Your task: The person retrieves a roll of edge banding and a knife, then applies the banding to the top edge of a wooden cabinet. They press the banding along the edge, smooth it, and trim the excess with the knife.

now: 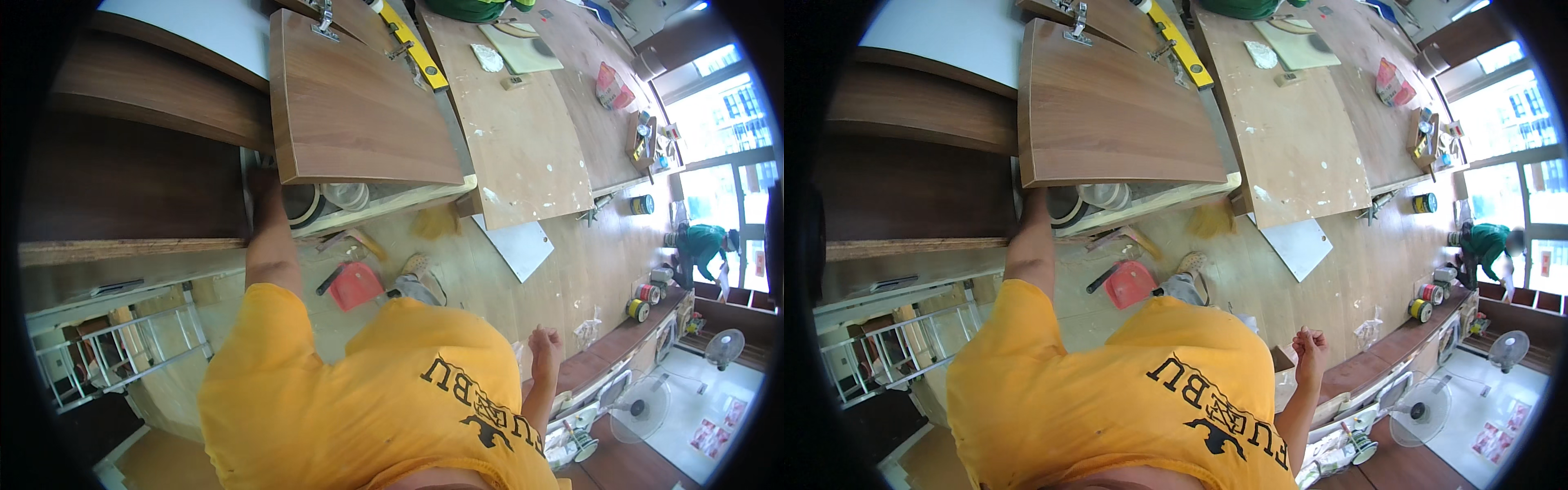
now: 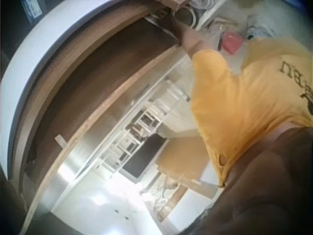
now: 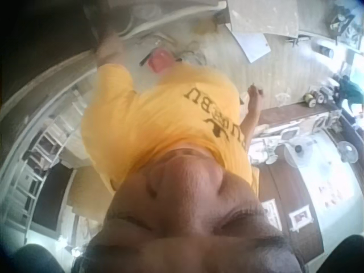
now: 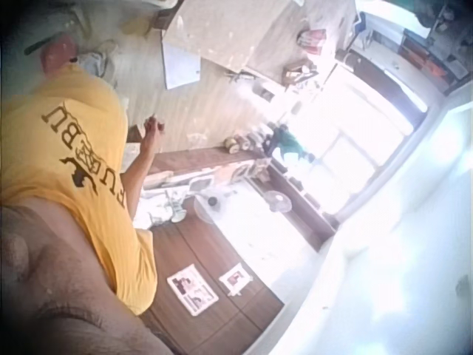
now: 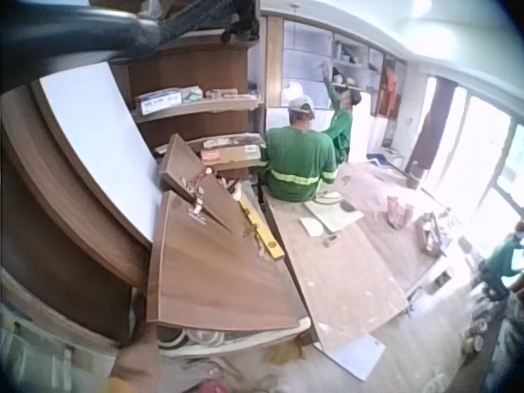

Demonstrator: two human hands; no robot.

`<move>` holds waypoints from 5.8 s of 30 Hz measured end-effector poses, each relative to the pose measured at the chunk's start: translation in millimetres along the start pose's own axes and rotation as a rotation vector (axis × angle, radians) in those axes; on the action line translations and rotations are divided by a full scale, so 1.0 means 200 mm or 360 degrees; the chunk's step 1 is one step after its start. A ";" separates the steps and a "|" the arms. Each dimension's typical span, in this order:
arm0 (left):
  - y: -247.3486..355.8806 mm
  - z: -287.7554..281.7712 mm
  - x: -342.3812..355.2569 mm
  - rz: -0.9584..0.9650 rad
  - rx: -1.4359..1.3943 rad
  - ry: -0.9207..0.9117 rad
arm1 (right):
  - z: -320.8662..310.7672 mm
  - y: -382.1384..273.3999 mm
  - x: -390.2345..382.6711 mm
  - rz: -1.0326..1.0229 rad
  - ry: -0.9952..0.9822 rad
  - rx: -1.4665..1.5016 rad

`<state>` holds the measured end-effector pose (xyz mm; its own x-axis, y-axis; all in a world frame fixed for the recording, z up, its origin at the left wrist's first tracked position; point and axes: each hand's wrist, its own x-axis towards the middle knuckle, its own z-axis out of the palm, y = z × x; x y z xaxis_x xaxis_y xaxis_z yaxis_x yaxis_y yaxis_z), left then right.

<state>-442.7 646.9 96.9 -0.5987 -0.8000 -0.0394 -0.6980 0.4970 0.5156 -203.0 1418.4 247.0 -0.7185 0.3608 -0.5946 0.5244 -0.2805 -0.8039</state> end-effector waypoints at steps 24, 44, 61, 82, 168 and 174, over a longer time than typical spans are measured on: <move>0.60 -0.31 -1.92 0.0437 -0.1309 -0.1346 | 1.43 -0.37 0.20 -0.0264 -0.1764 -0.1372; 0.63 0.48 -1.20 0.1139 0.0153 -0.0599 | 0.12 -0.08 0.65 -0.0198 -0.0398 -0.0718; 1.26 0.39 -2.50 0.0919 0.0205 -0.1190 | -1.60 0.84 0.28 0.0735 0.0642 -0.0037; 3.53 0.93 -4.06 -0.0456 -0.1720 -0.2975 | -2.51 -0.37 1.37 0.0135 0.0352 0.0520; 10.38 2.23 -0.18 0.1975 -0.1236 -0.1430 | 1.31 -7.12 6.11 0.0000 -0.1575 0.1241; 10.89 2.75 -0.19 0.2037 -0.1176 -0.2040 | 1.22 -7.65 6.67 -0.0169 -0.0971 0.0962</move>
<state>-2156.1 1945.6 750.9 -0.6582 0.7040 0.2669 0.3787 0.0032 0.9255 -2075.6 2112.2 686.8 -0.9603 -0.0803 -0.2670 0.2324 -0.7597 -0.6074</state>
